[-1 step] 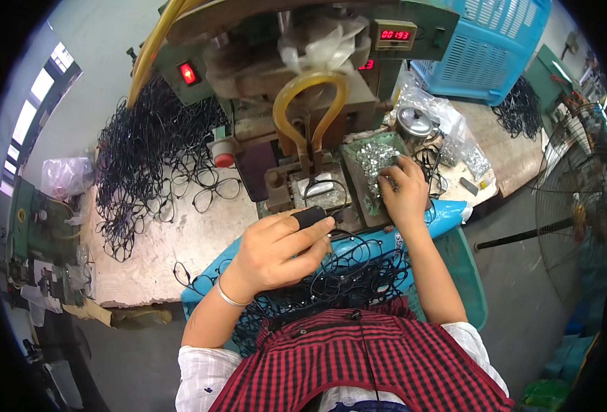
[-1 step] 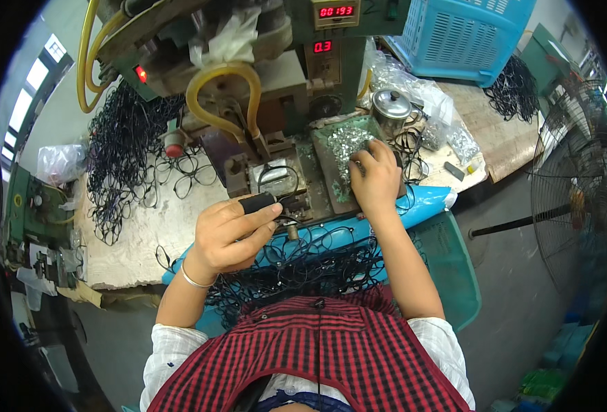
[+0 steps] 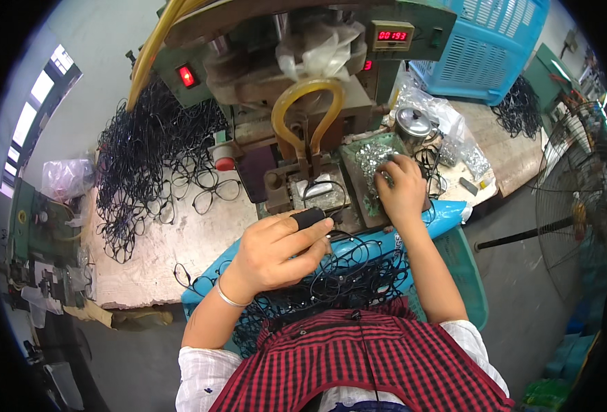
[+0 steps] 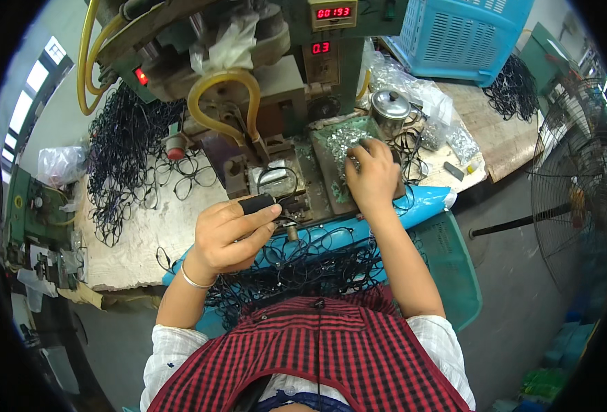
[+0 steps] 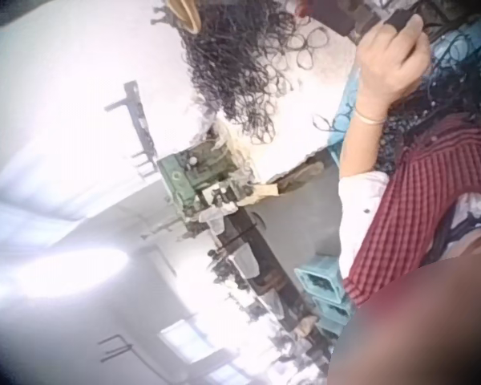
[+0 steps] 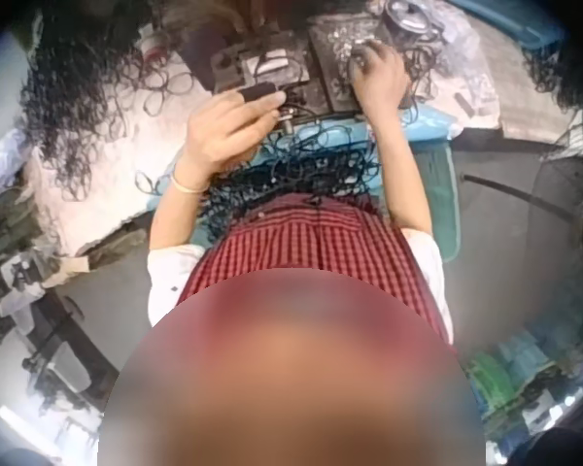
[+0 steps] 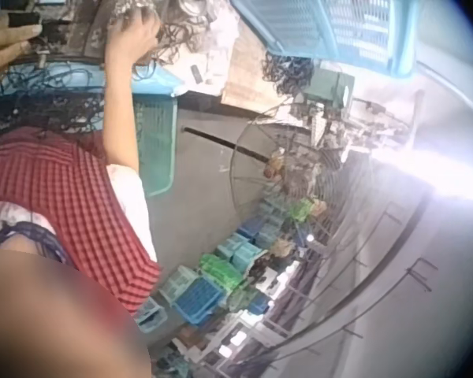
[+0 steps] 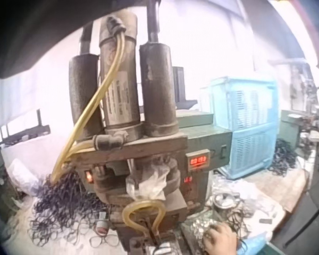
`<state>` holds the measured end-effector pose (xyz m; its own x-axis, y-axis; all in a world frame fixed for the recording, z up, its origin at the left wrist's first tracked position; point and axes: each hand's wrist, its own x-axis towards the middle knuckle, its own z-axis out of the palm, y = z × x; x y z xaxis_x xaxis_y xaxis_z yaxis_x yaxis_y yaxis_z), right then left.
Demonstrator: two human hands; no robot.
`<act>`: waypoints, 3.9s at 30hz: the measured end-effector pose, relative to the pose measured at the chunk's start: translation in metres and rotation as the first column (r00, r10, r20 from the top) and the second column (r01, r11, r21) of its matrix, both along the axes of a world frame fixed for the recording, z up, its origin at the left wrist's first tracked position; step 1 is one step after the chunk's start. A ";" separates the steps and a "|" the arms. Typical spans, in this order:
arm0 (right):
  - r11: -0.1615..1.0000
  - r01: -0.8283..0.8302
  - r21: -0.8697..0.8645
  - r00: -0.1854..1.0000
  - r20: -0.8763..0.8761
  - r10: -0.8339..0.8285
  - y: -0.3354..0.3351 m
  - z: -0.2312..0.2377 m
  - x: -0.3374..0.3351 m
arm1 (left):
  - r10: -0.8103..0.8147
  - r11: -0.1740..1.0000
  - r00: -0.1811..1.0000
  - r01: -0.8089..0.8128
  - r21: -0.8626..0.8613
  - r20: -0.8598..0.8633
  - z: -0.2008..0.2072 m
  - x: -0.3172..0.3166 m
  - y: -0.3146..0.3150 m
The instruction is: The person repeatedly picks up black wire loops and small metallic components, places them into a machine, and presses a lever to process them. The person then removes the processed items and places them into a pile on the table. This cycle continues throughout the clip.
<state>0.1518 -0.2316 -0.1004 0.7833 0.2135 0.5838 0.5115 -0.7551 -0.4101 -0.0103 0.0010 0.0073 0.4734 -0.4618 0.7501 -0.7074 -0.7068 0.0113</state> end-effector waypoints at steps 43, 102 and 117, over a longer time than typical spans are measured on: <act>0.351 -0.132 0.927 0.536 -0.231 0.812 0.081 0.093 -0.056 | 0.728 0.301 0.232 -0.954 -0.004 -0.645 -0.164 -0.082 0.175; 0.564 -0.205 0.800 0.730 -0.259 0.632 0.073 0.083 -0.050 | 0.202 0.185 0.859 -0.505 -0.843 -0.471 -0.087 -0.022 0.088; 0.687 -0.346 0.639 0.772 -0.222 0.596 0.044 0.087 -0.052 | -0.110 0.780 0.993 0.062 -0.623 -0.038 0.005 -0.003 0.019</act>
